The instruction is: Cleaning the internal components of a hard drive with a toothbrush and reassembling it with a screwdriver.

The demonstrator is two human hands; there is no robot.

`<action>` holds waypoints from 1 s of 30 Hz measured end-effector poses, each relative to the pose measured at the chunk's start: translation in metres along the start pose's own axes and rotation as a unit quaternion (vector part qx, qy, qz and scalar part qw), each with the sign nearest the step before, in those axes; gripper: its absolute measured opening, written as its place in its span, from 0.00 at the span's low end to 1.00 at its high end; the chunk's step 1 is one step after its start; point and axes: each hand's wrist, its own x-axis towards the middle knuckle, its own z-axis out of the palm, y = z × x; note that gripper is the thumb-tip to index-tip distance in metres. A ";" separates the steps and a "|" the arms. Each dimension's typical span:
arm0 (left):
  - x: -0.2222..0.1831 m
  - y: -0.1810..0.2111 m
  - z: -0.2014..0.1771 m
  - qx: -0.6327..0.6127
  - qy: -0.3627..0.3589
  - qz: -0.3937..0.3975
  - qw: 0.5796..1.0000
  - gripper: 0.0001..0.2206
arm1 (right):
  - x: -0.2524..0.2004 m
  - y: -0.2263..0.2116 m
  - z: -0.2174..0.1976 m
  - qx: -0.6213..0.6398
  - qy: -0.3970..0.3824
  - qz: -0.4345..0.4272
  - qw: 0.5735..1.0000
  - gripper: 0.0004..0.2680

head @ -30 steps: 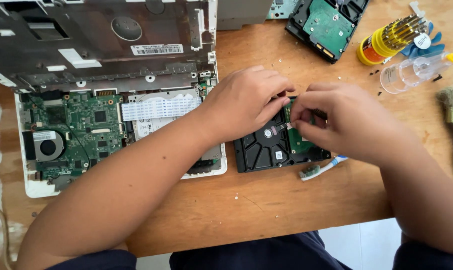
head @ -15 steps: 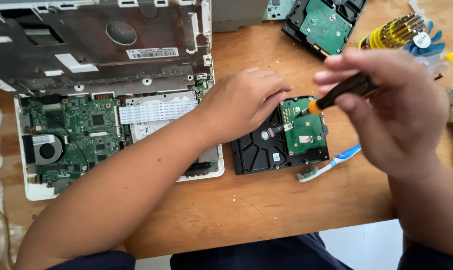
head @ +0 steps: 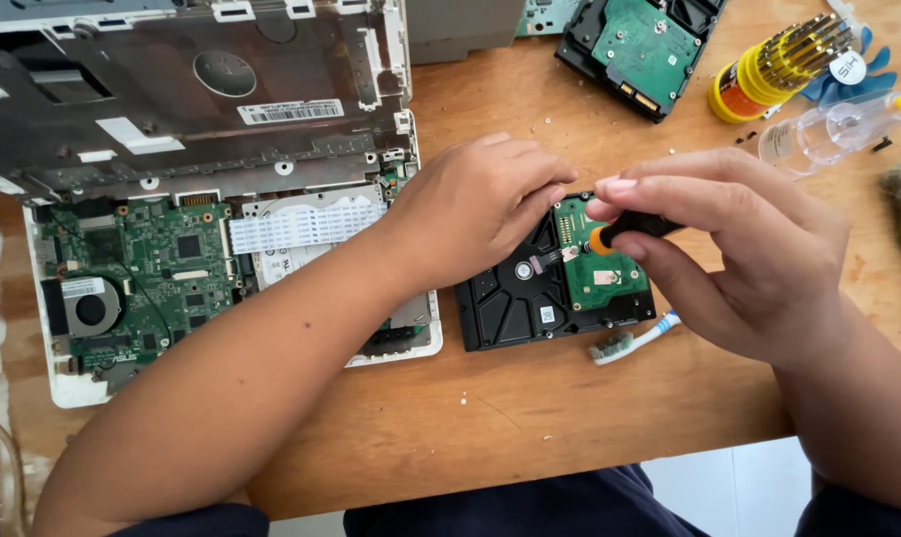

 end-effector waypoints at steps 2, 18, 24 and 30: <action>0.000 0.000 0.000 -0.001 -0.001 -0.001 1.000 0.07 | -0.001 0.002 0.001 0.002 0.000 -0.001 1.000 0.07; 0.001 0.001 -0.001 -0.006 0.000 0.008 1.000 0.08 | -0.003 0.003 0.002 -0.005 0.000 -0.004 1.000 0.08; 0.000 -0.001 0.000 -0.007 -0.001 0.014 1.000 0.08 | -0.004 0.003 0.003 -0.018 0.005 -0.013 1.000 0.07; 0.001 0.025 -0.023 -0.137 0.090 0.042 0.986 0.14 | -0.003 -0.001 0.003 -0.024 0.019 -0.010 0.999 0.09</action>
